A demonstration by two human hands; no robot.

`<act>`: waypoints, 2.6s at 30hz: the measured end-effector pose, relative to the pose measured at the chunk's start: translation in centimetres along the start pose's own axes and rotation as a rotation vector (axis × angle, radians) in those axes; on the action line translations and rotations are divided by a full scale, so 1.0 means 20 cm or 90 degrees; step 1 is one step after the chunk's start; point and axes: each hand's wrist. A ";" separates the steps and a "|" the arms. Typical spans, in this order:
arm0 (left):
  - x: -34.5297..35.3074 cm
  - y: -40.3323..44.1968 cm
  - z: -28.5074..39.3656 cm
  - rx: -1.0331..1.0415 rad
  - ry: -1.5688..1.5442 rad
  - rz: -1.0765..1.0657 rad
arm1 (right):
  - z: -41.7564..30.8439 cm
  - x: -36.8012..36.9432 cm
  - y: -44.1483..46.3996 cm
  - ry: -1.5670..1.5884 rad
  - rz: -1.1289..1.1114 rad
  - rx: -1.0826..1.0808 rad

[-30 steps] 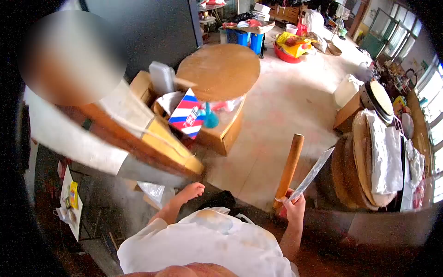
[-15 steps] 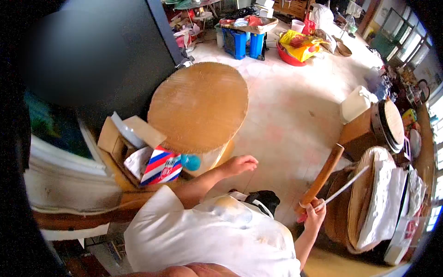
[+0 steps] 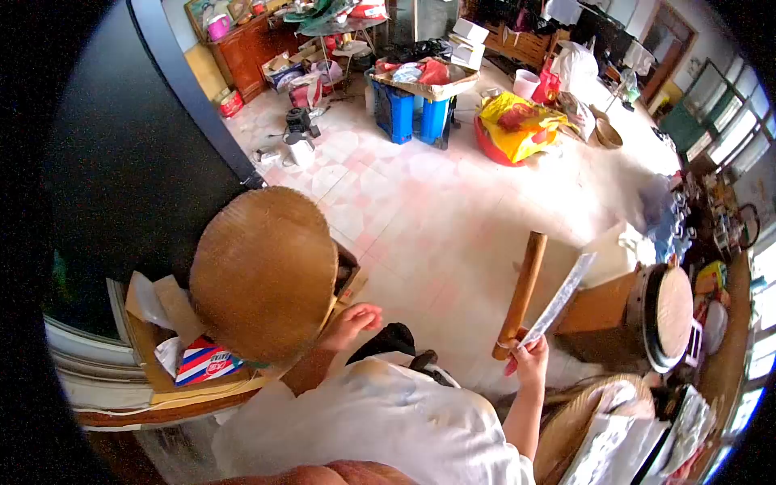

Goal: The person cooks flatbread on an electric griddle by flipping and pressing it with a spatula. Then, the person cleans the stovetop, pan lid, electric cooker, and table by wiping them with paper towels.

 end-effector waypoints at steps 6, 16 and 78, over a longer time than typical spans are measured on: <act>-0.04 0.35 0.07 0.041 -0.058 0.122 | 0.03 0.10 0.62 0.041 -0.069 0.060; -0.19 1.32 0.86 0.148 0.049 0.118 | 0.16 0.23 1.48 0.063 -0.027 -0.001; 0.46 4.06 2.07 -0.300 0.566 -0.571 | 0.33 0.94 2.10 -0.006 0.971 0.090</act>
Point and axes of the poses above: each hand's wrist, its own y-axis towards the middle knuckle, its own x-axis out of the palm, z = x × y, and after that the axes turned 12 degrees about -x, right-handed
